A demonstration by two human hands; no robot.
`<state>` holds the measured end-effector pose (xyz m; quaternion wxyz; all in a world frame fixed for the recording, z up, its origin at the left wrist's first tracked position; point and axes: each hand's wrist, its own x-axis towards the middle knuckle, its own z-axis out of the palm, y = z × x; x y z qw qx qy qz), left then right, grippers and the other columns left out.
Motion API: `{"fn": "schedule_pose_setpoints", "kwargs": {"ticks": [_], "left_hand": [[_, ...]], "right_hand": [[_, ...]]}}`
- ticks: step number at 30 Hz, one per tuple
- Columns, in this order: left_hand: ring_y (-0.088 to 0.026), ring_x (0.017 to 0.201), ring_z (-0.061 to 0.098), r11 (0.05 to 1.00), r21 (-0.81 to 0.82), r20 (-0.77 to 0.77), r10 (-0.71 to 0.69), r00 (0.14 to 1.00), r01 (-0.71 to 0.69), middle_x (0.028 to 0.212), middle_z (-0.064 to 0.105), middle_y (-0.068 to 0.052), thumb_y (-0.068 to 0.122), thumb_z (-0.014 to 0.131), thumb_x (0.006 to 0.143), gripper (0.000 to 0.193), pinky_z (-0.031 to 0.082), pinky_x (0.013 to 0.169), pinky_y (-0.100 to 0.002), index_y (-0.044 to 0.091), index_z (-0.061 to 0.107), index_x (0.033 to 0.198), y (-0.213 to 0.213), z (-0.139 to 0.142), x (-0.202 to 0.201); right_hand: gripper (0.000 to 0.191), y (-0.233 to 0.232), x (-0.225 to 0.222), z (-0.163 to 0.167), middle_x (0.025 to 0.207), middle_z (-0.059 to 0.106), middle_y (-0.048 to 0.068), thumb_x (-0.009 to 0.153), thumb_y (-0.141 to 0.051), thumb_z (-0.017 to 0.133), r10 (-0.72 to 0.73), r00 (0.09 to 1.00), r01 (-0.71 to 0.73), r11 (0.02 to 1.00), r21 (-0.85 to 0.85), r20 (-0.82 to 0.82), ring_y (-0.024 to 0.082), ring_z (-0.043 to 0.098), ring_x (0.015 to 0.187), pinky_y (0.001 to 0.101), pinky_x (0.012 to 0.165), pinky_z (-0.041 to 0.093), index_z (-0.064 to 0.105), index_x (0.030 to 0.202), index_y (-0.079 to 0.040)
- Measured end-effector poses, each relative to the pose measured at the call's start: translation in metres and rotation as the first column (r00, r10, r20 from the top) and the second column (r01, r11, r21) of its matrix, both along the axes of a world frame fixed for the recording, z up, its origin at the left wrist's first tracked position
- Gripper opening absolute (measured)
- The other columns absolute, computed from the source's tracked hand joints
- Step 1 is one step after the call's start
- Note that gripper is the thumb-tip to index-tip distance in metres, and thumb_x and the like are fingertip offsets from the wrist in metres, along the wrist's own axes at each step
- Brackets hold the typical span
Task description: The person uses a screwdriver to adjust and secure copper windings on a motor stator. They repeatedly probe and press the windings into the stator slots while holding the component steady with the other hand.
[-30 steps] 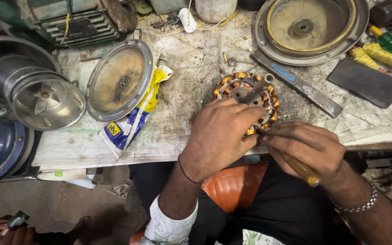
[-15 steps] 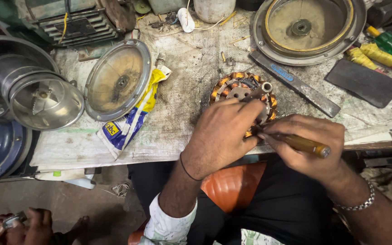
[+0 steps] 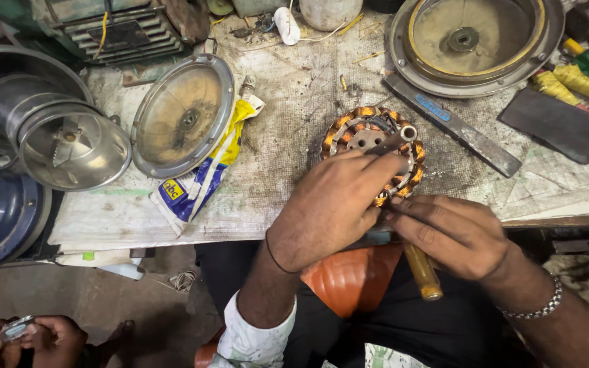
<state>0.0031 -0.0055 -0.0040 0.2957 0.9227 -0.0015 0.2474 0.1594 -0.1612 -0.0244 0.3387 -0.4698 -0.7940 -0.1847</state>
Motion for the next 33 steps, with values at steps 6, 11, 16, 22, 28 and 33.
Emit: {"fn": "schedule_pose_setpoints", "kwargs": {"ticks": [6, 11, 16, 22, 28, 33], "left_hand": [[-0.039, 0.103, 0.067, 0.999, -0.032, -0.027, 0.016, 0.999, -0.017, 0.101, 0.069, -0.017, 0.005, 0.071, 0.080, 0.046, 0.052, 0.090, -0.050, 0.005, 0.058, 0.125, 0.002, -0.002, 0.004], [-0.040, 0.102, 0.067, 0.998, -0.054, -0.095, 0.017, 0.995, -0.023, 0.100, 0.070, -0.018, 0.008, 0.072, 0.079, 0.047, 0.051, 0.088, -0.051, 0.006, 0.059, 0.125, 0.003, 0.001, 0.004], [-0.039, 0.103, 0.067, 0.998, -0.045, -0.132, 0.027, 0.991, -0.033, 0.101, 0.069, -0.017, 0.010, 0.074, 0.076, 0.055, 0.051, 0.090, -0.050, 0.005, 0.058, 0.129, 0.003, 0.004, 0.001], [-0.036, 0.105, 0.067, 0.999, -0.042, -0.116, 0.018, 0.993, -0.023, 0.104, 0.069, -0.016, 0.016, 0.077, 0.079, 0.058, 0.052, 0.092, -0.047, 0.003, 0.056, 0.131, 0.007, 0.004, -0.001], [-0.036, 0.106, 0.067, 0.999, -0.045, -0.131, 0.022, 0.991, -0.028, 0.106, 0.069, -0.016, 0.017, 0.077, 0.079, 0.057, 0.052, 0.091, -0.046, 0.003, 0.057, 0.131, 0.007, 0.003, -0.002], [-0.037, 0.106, 0.066, 0.999, -0.032, -0.066, 0.023, 0.998, -0.025, 0.107, 0.069, -0.017, 0.017, 0.077, 0.081, 0.051, 0.051, 0.092, -0.047, 0.003, 0.058, 0.127, 0.005, 0.004, -0.001]], "right_hand": [[0.026, 0.000, -0.004, -0.004, 0.089, 0.072, 0.022, 0.081, -0.007, 0.082, -0.006, 0.998, 0.004, 0.999, -0.043, -0.056, 0.032, 0.076, 0.081, 0.0394, 0.071, 0.065, 0.069, 0.096, 0.012], [0.029, 0.000, -0.005, -0.015, 0.090, 0.074, 0.019, 0.078, -0.005, 0.084, -0.089, 0.981, 0.084, 0.996, -0.038, -0.171, 0.029, 0.076, 0.079, 0.0353, 0.067, 0.063, 0.072, 0.102, 0.006], [0.024, -0.002, 0.004, -0.022, 0.087, 0.074, 0.014, 0.077, -0.004, 0.082, -0.115, 0.965, 0.103, 0.993, -0.061, -0.237, 0.025, 0.076, 0.079, 0.0344, 0.068, 0.064, 0.073, 0.098, 0.002], [0.015, -0.001, 0.010, -0.016, 0.090, 0.075, 0.013, 0.081, 0.001, 0.082, -0.110, 0.939, 0.076, 0.991, -0.114, -0.327, 0.022, 0.077, 0.082, 0.0306, 0.069, 0.062, 0.070, 0.092, 0.000], [0.018, -0.004, 0.007, -0.001, 0.091, 0.073, 0.015, 0.076, -0.003, 0.082, -0.164, 0.935, 0.095, 0.970, -0.224, -0.314, 0.023, 0.076, 0.084, 0.0318, 0.069, 0.062, 0.068, 0.087, -0.001], [0.018, -0.006, 0.009, 0.004, 0.090, 0.074, 0.011, 0.077, -0.005, 0.082, -0.244, 0.855, 0.085, 0.936, -0.341, -0.458, 0.018, 0.076, 0.083, 0.0271, 0.070, 0.061, 0.069, 0.090, -0.002]]}}
